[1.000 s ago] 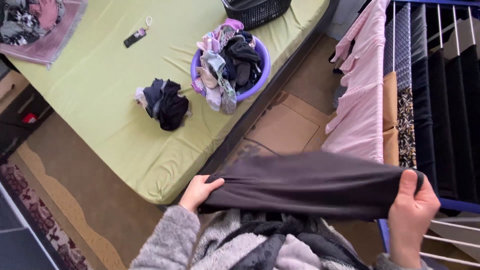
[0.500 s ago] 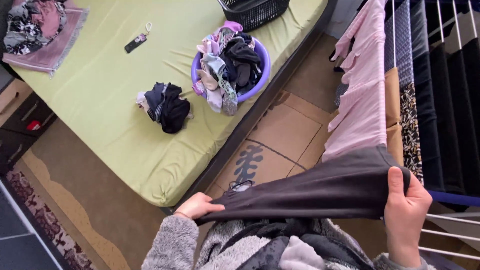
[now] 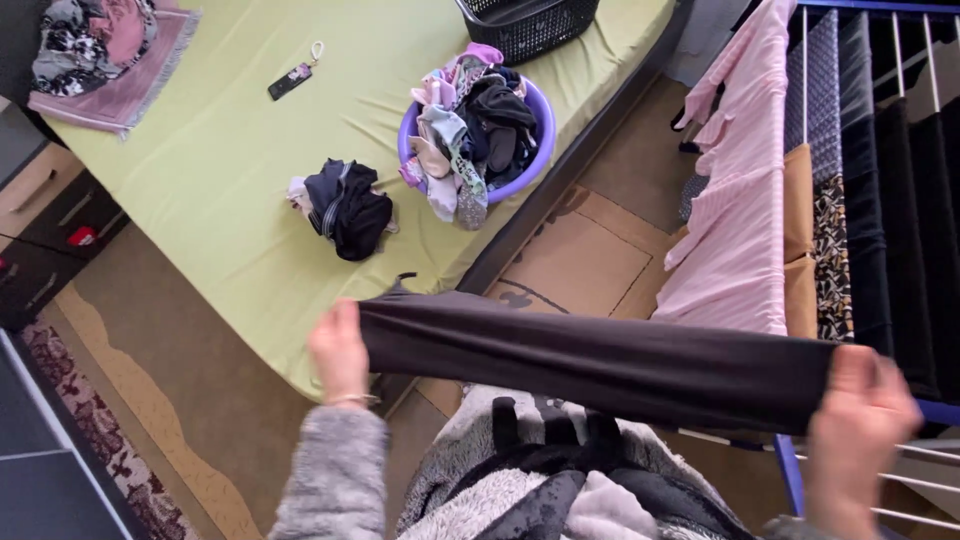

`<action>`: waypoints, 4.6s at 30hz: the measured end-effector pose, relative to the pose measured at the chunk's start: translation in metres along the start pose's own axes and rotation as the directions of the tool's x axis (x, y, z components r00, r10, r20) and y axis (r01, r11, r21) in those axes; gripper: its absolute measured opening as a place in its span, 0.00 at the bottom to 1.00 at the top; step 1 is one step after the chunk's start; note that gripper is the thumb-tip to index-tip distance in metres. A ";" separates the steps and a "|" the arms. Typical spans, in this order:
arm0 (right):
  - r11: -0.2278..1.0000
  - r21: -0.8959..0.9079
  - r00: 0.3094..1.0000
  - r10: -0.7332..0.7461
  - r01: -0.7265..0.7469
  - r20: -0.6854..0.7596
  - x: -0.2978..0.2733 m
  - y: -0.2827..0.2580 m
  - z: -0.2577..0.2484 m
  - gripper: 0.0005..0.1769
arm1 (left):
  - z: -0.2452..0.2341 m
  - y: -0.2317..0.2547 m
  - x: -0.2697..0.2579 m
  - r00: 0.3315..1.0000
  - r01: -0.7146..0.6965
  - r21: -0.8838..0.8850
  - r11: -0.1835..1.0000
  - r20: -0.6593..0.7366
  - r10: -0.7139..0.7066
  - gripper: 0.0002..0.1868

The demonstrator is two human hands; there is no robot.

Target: Sorting through a laundry basket and hanging a piece of clothing on a drying rack.

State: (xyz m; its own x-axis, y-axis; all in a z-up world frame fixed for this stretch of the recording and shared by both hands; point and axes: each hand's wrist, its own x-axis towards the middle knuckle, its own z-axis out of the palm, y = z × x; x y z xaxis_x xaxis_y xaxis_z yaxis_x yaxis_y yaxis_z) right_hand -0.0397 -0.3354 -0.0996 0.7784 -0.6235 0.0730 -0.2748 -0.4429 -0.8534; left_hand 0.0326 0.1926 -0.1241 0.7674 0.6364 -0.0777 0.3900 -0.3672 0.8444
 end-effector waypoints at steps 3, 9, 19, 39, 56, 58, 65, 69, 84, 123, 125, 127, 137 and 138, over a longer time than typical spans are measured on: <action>0.969 0.228 0.979 0.130 -0.093 -0.156 0.018 0.025 -0.021 0.23 | -0.028 0.012 0.012 0.976 0.134 -0.089 0.987 -0.160 -0.147 0.24; 0.833 0.425 0.936 0.310 -0.353 0.169 0.015 -0.044 -0.030 0.15 | -0.037 0.062 -0.009 0.919 0.302 -0.287 0.909 0.341 -0.198 0.17; 0.742 0.333 0.777 0.388 -0.582 0.495 -0.027 0.026 -0.022 0.26 | -0.048 0.036 -0.052 0.483 0.412 -0.265 0.872 0.875 0.037 0.18; 0.994 0.104 0.921 -0.032 -0.009 0.388 -0.016 -0.102 0.041 0.14 | 0.070 -0.021 -0.061 0.842 -0.191 0.458 0.868 0.532 -0.095 0.23; 0.857 -0.049 0.522 -0.266 0.513 0.810 -0.033 -0.138 0.025 0.09 | 0.081 0.108 -0.149 0.350 -0.846 -0.130 0.517 0.597 0.722 0.07; 0.835 -0.060 0.544 -0.300 0.547 0.783 -0.030 -0.130 0.010 0.10 | 0.081 0.106 -0.144 0.471 -0.786 -0.013 0.618 0.636 0.611 0.07; 0.525 -0.675 0.742 0.117 0.518 0.660 -0.012 -0.106 -0.016 0.23 | 0.045 0.073 -0.087 0.833 -0.530 0.532 0.660 0.472 0.288 0.14; 0.480 -0.742 0.799 0.127 0.468 0.587 0.007 -0.080 0.008 0.16 | 0.021 0.074 -0.055 0.885 -0.433 0.531 0.728 0.406 0.229 0.16; 0.544 -0.353 0.622 -0.460 0.761 0.634 -0.038 0.069 0.073 0.37 | -0.027 -0.135 -0.093 0.635 -0.773 0.422 0.474 0.499 0.590 0.32; 0.975 0.223 0.967 -0.055 -0.002 0.248 -0.202 0.019 -0.258 0.12 | -0.054 0.128 -0.262 0.628 -0.667 -0.065 0.742 0.488 0.607 0.23; 0.933 0.331 0.979 -0.181 0.141 0.094 -0.200 0.033 -0.287 0.10 | -0.050 0.149 -0.311 0.657 -0.716 -0.197 0.670 0.137 0.742 0.20; 0.916 0.361 0.978 -0.204 0.176 0.040 -0.186 0.048 -0.307 0.09 | -0.039 0.156 -0.343 0.670 -0.720 -0.195 0.666 0.055 0.740 0.15; 0.969 0.221 0.972 -0.149 0.108 0.180 -0.142 0.043 -0.346 0.20 | -0.029 0.147 -0.411 0.810 -0.577 -0.113 0.809 0.048 0.584 0.06; 0.969 0.222 0.971 -0.148 0.105 0.187 -0.136 0.046 -0.341 0.20 | -0.030 0.141 -0.407 0.813 -0.574 -0.107 0.812 0.047 0.581 0.06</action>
State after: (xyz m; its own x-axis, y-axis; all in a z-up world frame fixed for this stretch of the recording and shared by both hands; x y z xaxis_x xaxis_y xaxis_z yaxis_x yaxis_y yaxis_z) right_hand -0.3501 -0.4909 0.0268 0.9022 -0.4194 0.1008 -0.0592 -0.3520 -0.9341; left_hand -0.2401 -0.0983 0.0425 0.8740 0.2722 0.4026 -0.1786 -0.5906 0.7869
